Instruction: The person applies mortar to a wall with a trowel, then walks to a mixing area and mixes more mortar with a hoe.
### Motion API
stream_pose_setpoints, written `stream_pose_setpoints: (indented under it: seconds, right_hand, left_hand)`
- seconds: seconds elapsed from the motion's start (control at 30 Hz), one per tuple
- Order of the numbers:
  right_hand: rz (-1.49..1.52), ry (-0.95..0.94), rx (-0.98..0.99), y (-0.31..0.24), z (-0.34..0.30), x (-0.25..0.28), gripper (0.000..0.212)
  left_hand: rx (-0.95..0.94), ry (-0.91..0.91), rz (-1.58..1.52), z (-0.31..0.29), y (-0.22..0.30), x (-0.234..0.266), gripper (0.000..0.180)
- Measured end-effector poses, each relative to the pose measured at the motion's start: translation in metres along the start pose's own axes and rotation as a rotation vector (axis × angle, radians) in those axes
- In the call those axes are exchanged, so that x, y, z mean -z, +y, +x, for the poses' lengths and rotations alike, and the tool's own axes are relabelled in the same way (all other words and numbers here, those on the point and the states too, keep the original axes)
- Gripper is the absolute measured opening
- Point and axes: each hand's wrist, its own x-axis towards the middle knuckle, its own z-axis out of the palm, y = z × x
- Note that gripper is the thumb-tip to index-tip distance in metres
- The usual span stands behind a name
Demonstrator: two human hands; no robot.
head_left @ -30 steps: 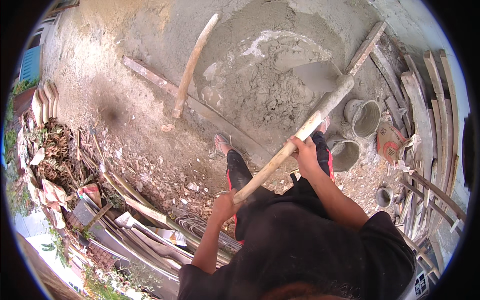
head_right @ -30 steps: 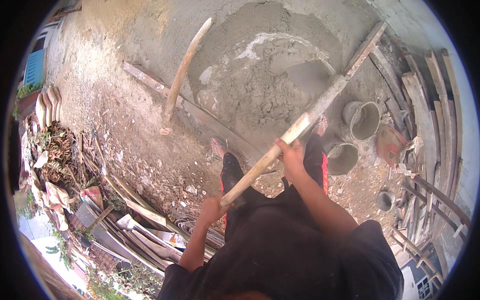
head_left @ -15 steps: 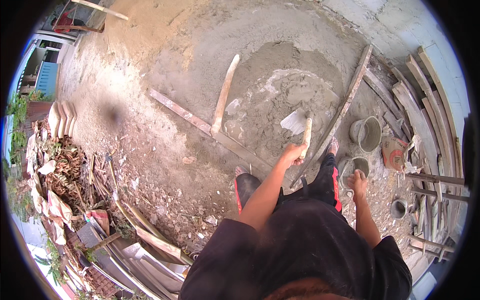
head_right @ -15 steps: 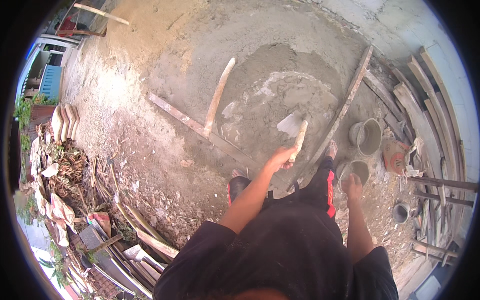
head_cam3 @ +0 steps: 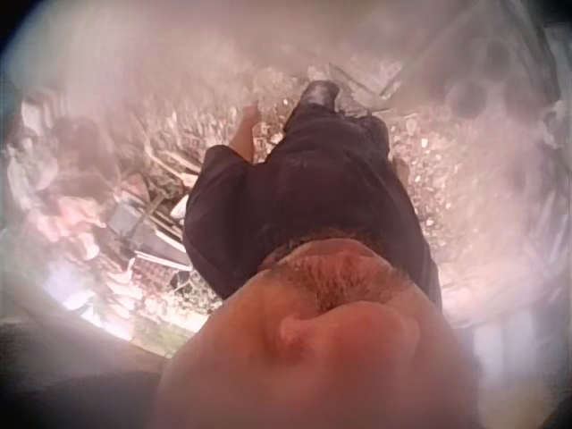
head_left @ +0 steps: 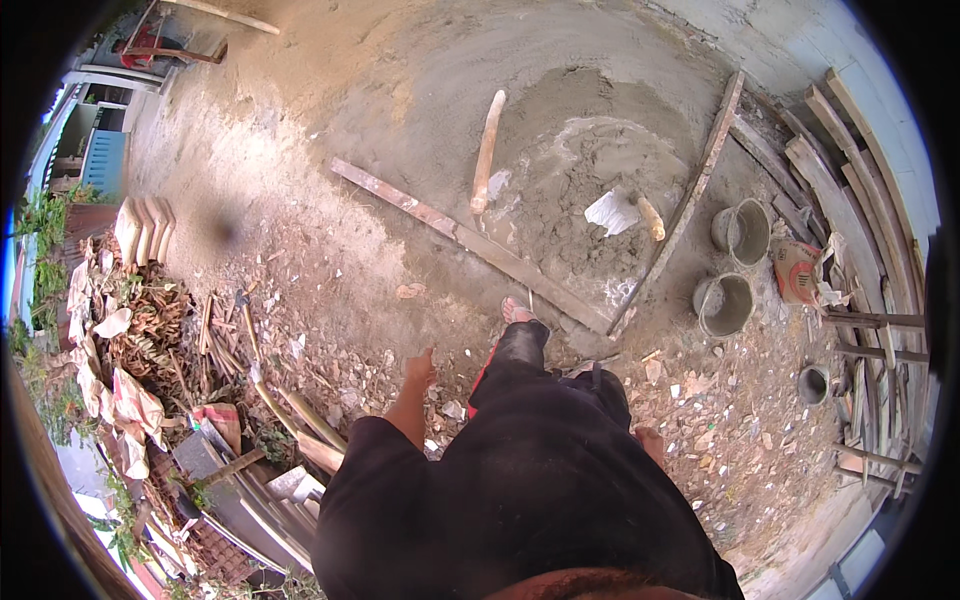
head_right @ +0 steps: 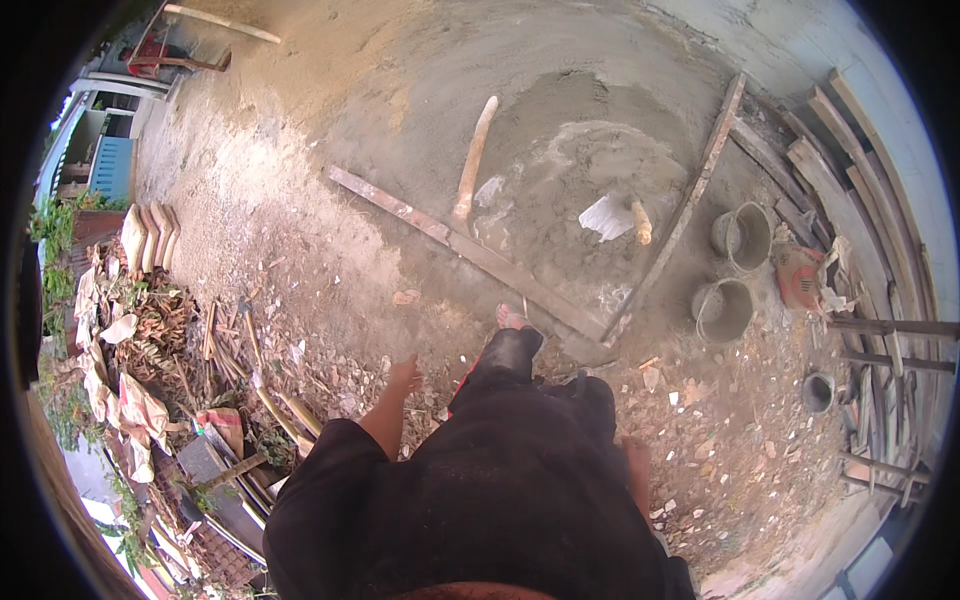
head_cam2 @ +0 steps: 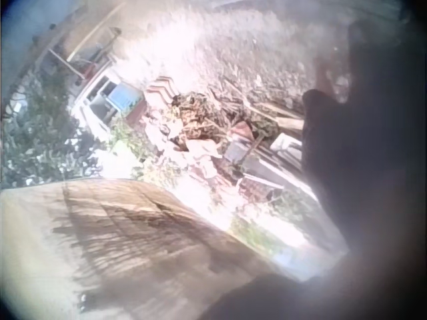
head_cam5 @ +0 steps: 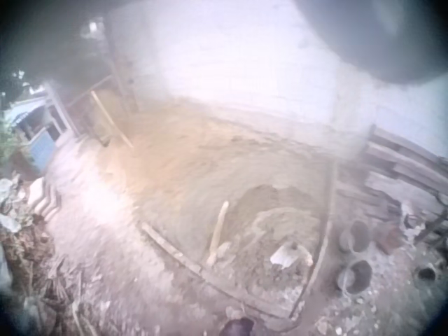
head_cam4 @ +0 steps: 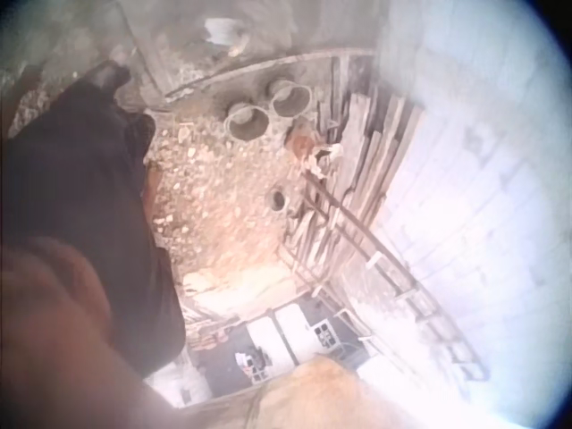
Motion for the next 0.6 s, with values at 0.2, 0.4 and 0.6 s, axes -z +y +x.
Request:
stream_pose_setpoints:
  seconds: [0.2,0.4,0.6]
  right_hand:
    - [1.209,0.114,0.051,-0.100,0.031,0.079,0.022]
    - [1.323,0.040,-0.114,-0.156,-0.001,0.052,0.022]
    - [1.340,0.085,-0.191,-0.300,0.052,0.036,0.035]
  left_hand:
    - [-0.318,-0.028,-0.112,0.004,0.167,-0.062,0.081]
    - [-0.641,-0.011,0.193,0.021,0.366,-0.144,0.070]
    - [-0.393,-0.408,-0.040,0.065,0.356,-0.213,0.034]
